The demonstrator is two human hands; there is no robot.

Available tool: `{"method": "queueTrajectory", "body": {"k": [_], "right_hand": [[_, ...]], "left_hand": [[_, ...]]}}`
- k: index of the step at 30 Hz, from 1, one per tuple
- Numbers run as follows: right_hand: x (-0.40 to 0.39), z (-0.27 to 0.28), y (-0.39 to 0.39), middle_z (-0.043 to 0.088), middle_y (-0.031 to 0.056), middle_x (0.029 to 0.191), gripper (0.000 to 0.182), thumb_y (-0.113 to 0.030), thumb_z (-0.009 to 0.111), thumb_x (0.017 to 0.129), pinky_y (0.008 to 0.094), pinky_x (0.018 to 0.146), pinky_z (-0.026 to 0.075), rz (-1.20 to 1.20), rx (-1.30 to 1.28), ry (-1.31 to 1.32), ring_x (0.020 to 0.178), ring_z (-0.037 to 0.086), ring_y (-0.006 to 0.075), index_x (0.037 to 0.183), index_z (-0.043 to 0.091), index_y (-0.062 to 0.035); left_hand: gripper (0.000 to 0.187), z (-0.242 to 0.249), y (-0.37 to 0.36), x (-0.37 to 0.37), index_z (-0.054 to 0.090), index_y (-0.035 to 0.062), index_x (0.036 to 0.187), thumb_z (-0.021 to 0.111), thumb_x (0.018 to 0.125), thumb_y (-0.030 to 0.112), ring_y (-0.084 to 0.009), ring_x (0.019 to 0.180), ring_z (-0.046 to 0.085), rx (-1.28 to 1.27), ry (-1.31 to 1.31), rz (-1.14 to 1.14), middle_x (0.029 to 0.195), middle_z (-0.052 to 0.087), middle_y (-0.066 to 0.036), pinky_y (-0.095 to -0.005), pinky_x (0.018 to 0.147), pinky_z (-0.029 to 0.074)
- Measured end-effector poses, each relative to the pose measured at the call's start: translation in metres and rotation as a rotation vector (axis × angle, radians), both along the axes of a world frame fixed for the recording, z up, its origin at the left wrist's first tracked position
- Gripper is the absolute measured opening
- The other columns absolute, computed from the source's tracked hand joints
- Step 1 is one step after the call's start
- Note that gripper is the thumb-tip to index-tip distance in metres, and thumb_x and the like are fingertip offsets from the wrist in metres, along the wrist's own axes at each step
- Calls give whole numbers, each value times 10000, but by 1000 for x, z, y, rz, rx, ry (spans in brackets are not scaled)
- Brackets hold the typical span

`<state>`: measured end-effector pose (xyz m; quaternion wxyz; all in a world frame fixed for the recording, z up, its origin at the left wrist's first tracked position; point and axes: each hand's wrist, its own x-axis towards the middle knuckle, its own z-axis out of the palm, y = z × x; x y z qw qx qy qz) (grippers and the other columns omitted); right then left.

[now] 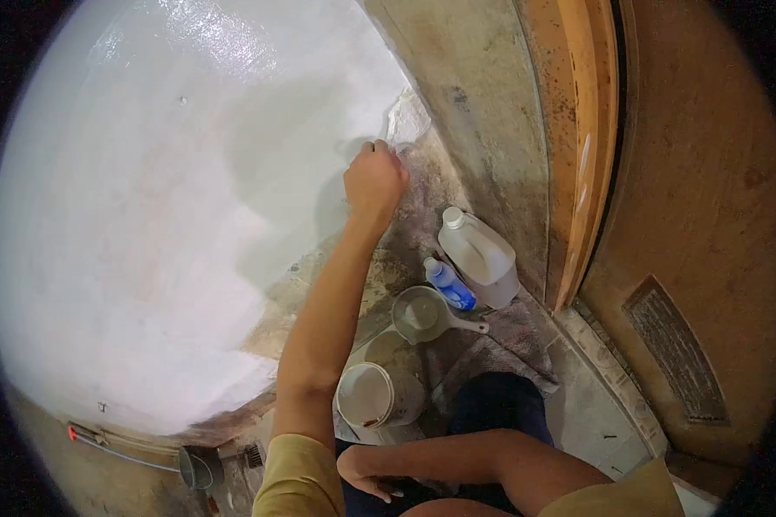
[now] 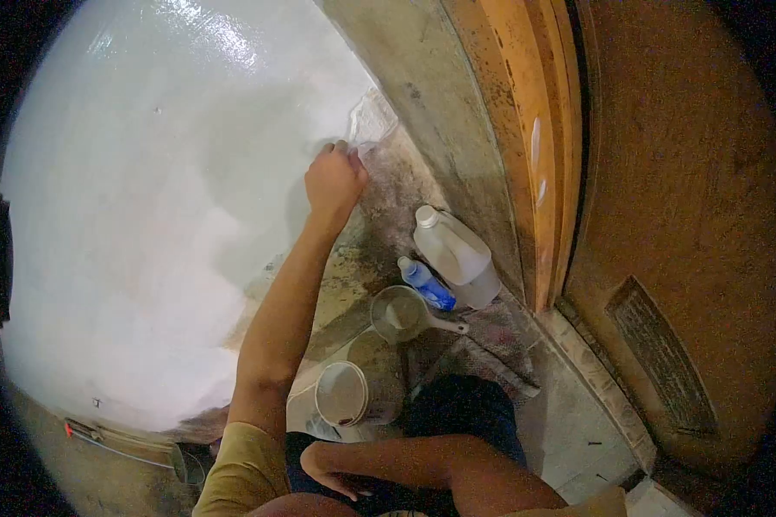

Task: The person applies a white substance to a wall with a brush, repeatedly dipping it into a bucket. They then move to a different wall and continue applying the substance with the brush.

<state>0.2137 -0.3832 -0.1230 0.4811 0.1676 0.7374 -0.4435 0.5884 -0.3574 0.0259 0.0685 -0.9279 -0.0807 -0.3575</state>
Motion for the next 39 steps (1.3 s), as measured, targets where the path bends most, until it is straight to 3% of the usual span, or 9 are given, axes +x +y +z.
{"method": "queueTrajectory", "body": {"k": [4, 6, 16, 19, 22, 32, 34, 35, 39], "right_hand": [[-36, -48, 16, 398, -12, 1485, 512, -603, 443, 928, 449, 1067, 346, 41, 146, 178, 1328, 413, 265, 1331, 551, -307], [-40, -43, 13, 403, -15, 1481, 513, -604, 446, 926, 451, 1065, 346, 3, 47, 113, 1325, 417, 267, 1328, 555, -305], [-53, -47, 11, 426, -30, 1465, 518, -613, 465, 914, 460, 1053, 351, 33, -131, -89, 1309, 435, 273, 1310, 575, -299], [-32, -21, -3, 431, 1, 1462, 503, -575, 517, 910, 475, 1038, 357, -59, -39, -61, 1302, 439, 281, 1310, 579, -275], [-63, -82, 15, 496, 51, 1406, 505, -532, 582, 891, 495, 1026, 357, -101, -217, -149, 1274, 464, 294, 1270, 617, -199], [-30, -29, -36, 587, 125, 1293, 448, -438, 626, 881, 494, 974, 402, -85, 190, -52, 1173, 546, 311, 1186, 668, -112], [4, 38, -78, 654, 176, 1158, 376, -341, 626, 877, 463, 898, 453, -435, 624, 17, 1038, 619, 324, 1108, 700, -55], [-2, 21, -75, 686, 180, 1054, 268, -235, 617, 848, 440, 805, 476, -387, 754, 17, 942, 652, 317, 1022, 726, -64], [48, 80, -102, 705, 103, 956, 177, -171, 609, 808, 422, 776, 456, -652, 973, 341, 937, 655, 283, 913, 728, -92]], "left_hand": [[194, -6, -4, 6, 618, 22, 893, 563, 873, 206, -371, 784, 636, 6, 35, 59, 877, 622, -166, -469, 687, 523], [222, -8, -3, 5, 604, 3, 909, 631, 786, 185, -352, 796, 649, 16, 69, 65, 934, 621, -161, -444, 693, 537], [220, -4, 15, -38, 588, -6, 931, 626, 787, 157, -362, 845, 641, -3, 96, 96, 958, 614, -176, -443, 694, 538], [208, -7, 37, -67, 583, 4, 935, 615, 805, 163, -363, 836, 637, 16, 108, 141, 959, 611, -169, -446, 683, 534], [189, -9, 60, -106, 583, 25, 933, 604, 818, 173, -356, 828, 635, 31, 86, 160, 955, 611, -156, -452, 670, 529], [57, -22, 158, -311, 604, 75, 884, 607, 828, 83, -370, 723, 612, 130, -133, 359, 851, 610, -132, -441, 598, 493], [38, -29, 167, -359, 610, 72, 872, 599, 836, 80, -371, 719, 611, 89, -120, 509, 828, 610, -134, -439, 589, 485], [37, -36, 171, -384, 611, 67, 871, 599, 841, 85, -367, 712, 611, 52, -131, 565, 819, 609, -137, -440, 587, 481], [55, -60, 167, -450, 608, 47, 845, 600, 847, 101, -353, 688, 609, -86, -90, 662, 775, 600, -145, -435, 587, 467]]}}
